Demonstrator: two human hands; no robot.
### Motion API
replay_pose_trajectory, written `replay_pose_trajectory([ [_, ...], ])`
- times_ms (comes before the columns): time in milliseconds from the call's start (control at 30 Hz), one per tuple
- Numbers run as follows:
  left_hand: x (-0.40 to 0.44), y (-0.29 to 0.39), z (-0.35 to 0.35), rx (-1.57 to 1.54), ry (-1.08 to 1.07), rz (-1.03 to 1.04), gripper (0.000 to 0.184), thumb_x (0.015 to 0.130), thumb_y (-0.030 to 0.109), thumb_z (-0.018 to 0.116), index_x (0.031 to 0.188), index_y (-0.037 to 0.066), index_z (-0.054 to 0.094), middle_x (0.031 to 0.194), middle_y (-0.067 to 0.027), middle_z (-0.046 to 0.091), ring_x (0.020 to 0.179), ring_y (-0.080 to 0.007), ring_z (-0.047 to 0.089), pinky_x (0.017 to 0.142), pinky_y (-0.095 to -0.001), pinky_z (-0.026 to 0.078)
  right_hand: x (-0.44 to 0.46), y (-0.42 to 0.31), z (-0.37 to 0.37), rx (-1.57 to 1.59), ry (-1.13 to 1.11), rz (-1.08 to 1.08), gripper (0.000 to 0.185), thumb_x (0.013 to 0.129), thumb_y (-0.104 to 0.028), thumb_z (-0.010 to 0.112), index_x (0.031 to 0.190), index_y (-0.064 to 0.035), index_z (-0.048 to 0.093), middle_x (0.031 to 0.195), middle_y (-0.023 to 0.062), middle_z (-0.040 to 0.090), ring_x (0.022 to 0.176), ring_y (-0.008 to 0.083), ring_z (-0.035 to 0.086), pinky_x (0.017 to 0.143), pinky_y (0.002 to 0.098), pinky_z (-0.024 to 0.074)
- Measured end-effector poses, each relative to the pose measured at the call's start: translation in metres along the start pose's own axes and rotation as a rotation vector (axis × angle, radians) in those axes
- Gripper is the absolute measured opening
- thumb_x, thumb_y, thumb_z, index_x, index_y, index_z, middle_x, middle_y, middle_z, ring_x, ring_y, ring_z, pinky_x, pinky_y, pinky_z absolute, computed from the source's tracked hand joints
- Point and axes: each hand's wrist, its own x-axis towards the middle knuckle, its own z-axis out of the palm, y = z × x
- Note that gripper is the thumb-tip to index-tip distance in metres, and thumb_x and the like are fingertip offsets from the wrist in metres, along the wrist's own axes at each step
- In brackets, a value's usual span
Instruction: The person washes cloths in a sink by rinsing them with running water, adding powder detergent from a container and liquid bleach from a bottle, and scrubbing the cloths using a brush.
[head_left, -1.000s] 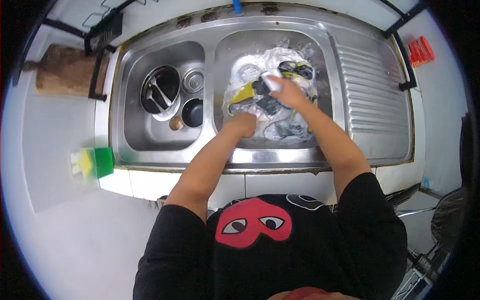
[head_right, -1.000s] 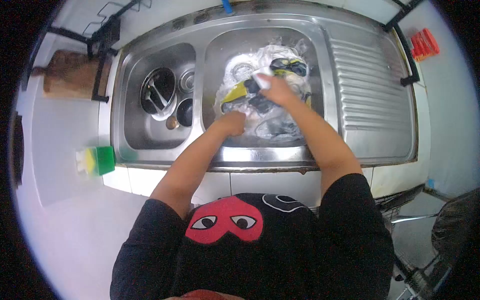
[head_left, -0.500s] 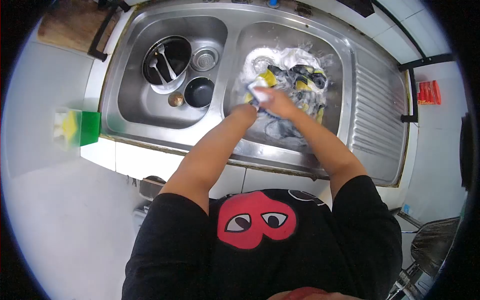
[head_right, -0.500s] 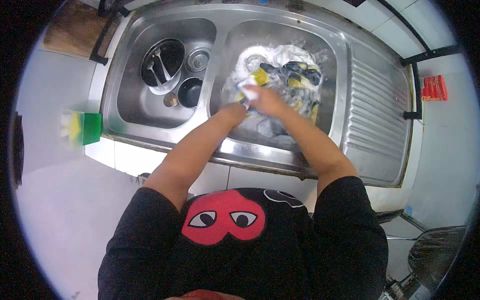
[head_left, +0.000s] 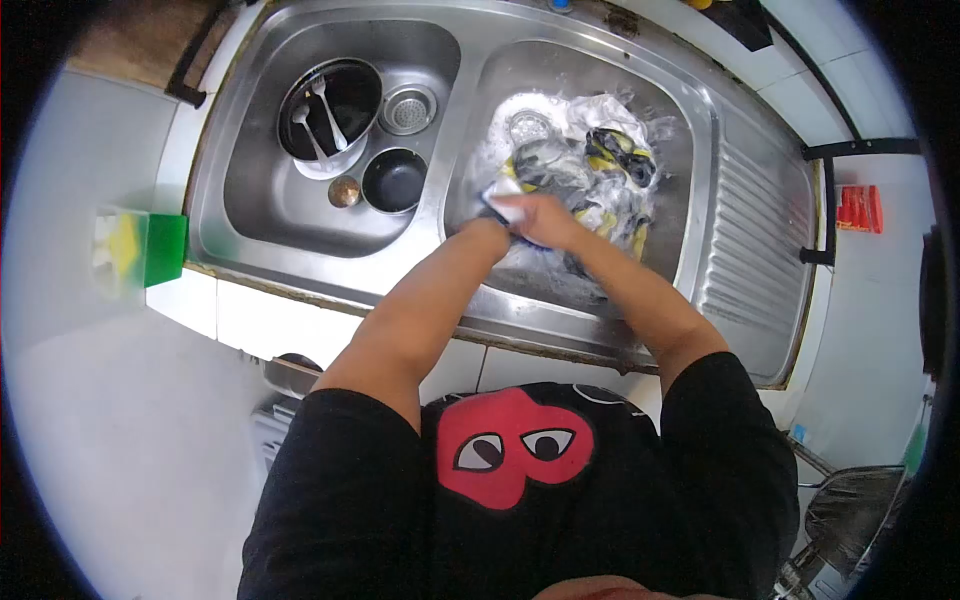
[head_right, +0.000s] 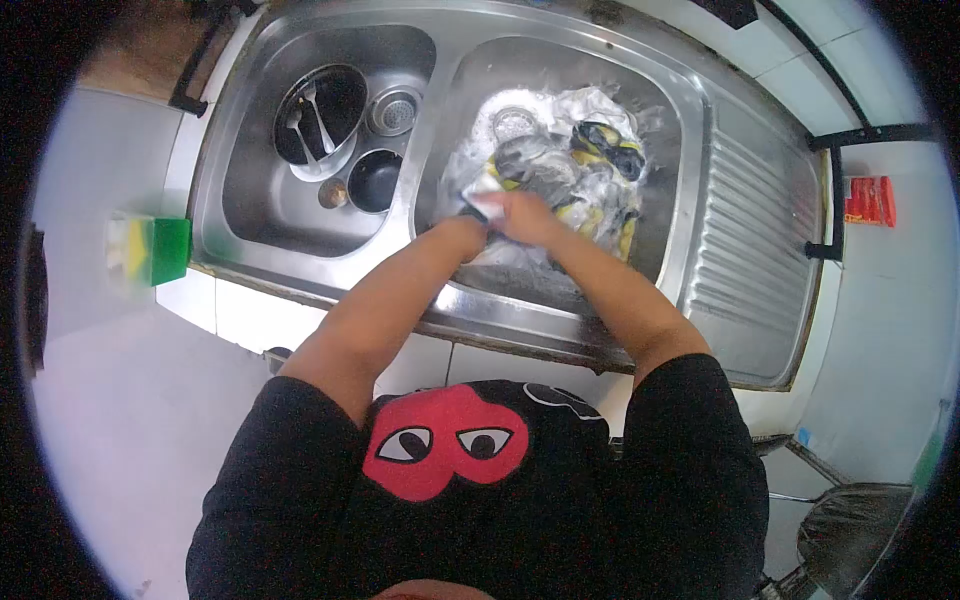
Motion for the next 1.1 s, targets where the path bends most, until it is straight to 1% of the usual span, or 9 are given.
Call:
replay_pose_trajectory([
  [67, 0.0, -0.001, 0.001, 0.078, -0.134, 0.065, 0.025, 0.07, 0.011, 0.057, 0.092, 0.004, 0.066, 0.101, -0.0153, 0.062, 0.092, -0.0296, 0.061, 0.077, -0.0391, 0.048, 0.002, 0.008, -0.012, -0.052, -0.166, 0.152, 0.056, 0.07, -0.023, 0.068, 0.123, -0.0296, 0.05, 0.111, 0.0126, 0.059, 0.101, 0.0247, 0.057, 0.088, 0.0327, 0.0433],
  [167, 0.001, 0.005, -0.006, 0.118, -0.178, 0.139, 0.026, 0.067, 0.011, 0.06, 0.091, 0.003, 0.066, 0.1, -0.0153, 0.063, 0.091, -0.0292, 0.061, 0.076, -0.039, 0.048, 0.025, 0.052, -0.069, -0.149, 0.114, 0.371, 0.057, 0.07, -0.021, 0.066, 0.124, -0.0279, 0.048, 0.103, 0.015, 0.061, 0.091, 0.0308, 0.06, 0.081, 0.0355, 0.0476],
  [367, 0.02, 0.009, -0.009, 0.111, -0.11, 0.133, 0.029, 0.061, 0.01, 0.065, 0.089, 0.002, 0.066, 0.098, -0.0153, 0.063, 0.09, -0.0285, 0.062, 0.074, -0.0386, 0.049, -0.004, 0.002, 0.005, 0.012, 0.194, -0.065, 0.051, 0.068, -0.021, 0.064, 0.119, -0.028, 0.054, 0.086, 0.0164, 0.064, 0.079, 0.0311, 0.063, 0.073, 0.0361, 0.0503],
  [567, -0.007, 0.004, -0.022, 0.261, -0.471, 0.185, 0.031, 0.061, 0.017, 0.067, 0.087, 0.0, 0.066, 0.096, -0.0173, 0.063, 0.086, -0.0279, 0.062, 0.069, -0.0395, 0.049, 0.027, 0.06, -0.067, -0.033, 0.175, 0.402, 0.054, 0.069, -0.017, 0.068, 0.12, -0.0275, 0.053, 0.105, 0.0174, 0.06, 0.085, 0.0262, 0.062, 0.077, 0.0332, 0.0474],
  [667, -0.02, 0.007, -0.032, 0.19, -0.363, 0.334, 0.028, 0.072, 0.021, 0.06, 0.09, 0.0, 0.065, 0.092, -0.0177, 0.063, 0.082, -0.0309, 0.062, 0.067, -0.0419, 0.048, 0.033, 0.074, -0.083, 0.109, 0.218, 0.318, 0.058, 0.068, -0.016, 0.07, 0.122, -0.0267, 0.052, 0.113, 0.0138, 0.058, 0.089, 0.0261, 0.061, 0.079, 0.0329, 0.047],
  [767, 0.012, 0.012, 0.0, -0.071, 0.314, 0.276, 0.028, 0.084, 0.022, 0.048, 0.092, 0.0, 0.063, 0.087, -0.017, 0.062, 0.08, -0.0336, 0.061, 0.069, -0.0435, 0.047, 0.009, 0.07, -0.084, 0.412, 0.32, 0.407, 0.063, 0.067, -0.017, 0.072, 0.125, -0.027, 0.048, 0.116, 0.0121, 0.057, 0.099, 0.0221, 0.058, 0.085, 0.0298, 0.0433],
  [867, 0.028, 0.019, -0.016, 0.177, 0.647, 0.674, 0.028, 0.088, 0.02, 0.041, 0.091, 0.001, 0.062, 0.086, -0.0167, 0.061, 0.081, -0.0352, 0.06, 0.072, -0.044, 0.047, -0.012, 0.079, -0.064, 0.256, 0.391, 0.307, 0.066, 0.068, -0.019, 0.072, 0.128, -0.0287, 0.045, 0.118, 0.0125, 0.055, 0.105, 0.0242, 0.055, 0.087, 0.0311, 0.0421],
  [967, 0.054, 0.019, -0.007, -0.094, 0.39, 0.156, 0.025, 0.084, 0.021, 0.047, 0.093, 0.007, 0.066, 0.102, -0.0121, 0.061, 0.093, -0.0275, 0.06, 0.076, -0.0396, 0.047, -0.03, 0.044, -0.079, 0.071, 0.207, 0.482, 0.063, 0.069, -0.023, 0.071, 0.126, -0.0294, 0.046, 0.118, 0.0139, 0.054, 0.108, 0.0289, 0.053, 0.09, 0.0334, 0.0417],
  [1100, 0.025, 0.014, -0.004, 0.078, 0.063, 0.077, 0.026, 0.083, 0.019, 0.047, 0.099, 0.009, 0.065, 0.107, -0.0119, 0.06, 0.099, -0.0269, 0.058, 0.078, -0.0396, 0.047, -0.046, 0.048, -0.082, -0.05, 0.17, 0.507, 0.057, 0.069, -0.023, 0.069, 0.122, -0.0289, 0.051, 0.115, 0.0135, 0.056, 0.102, 0.0287, 0.056, 0.088, 0.0335, 0.0434],
])
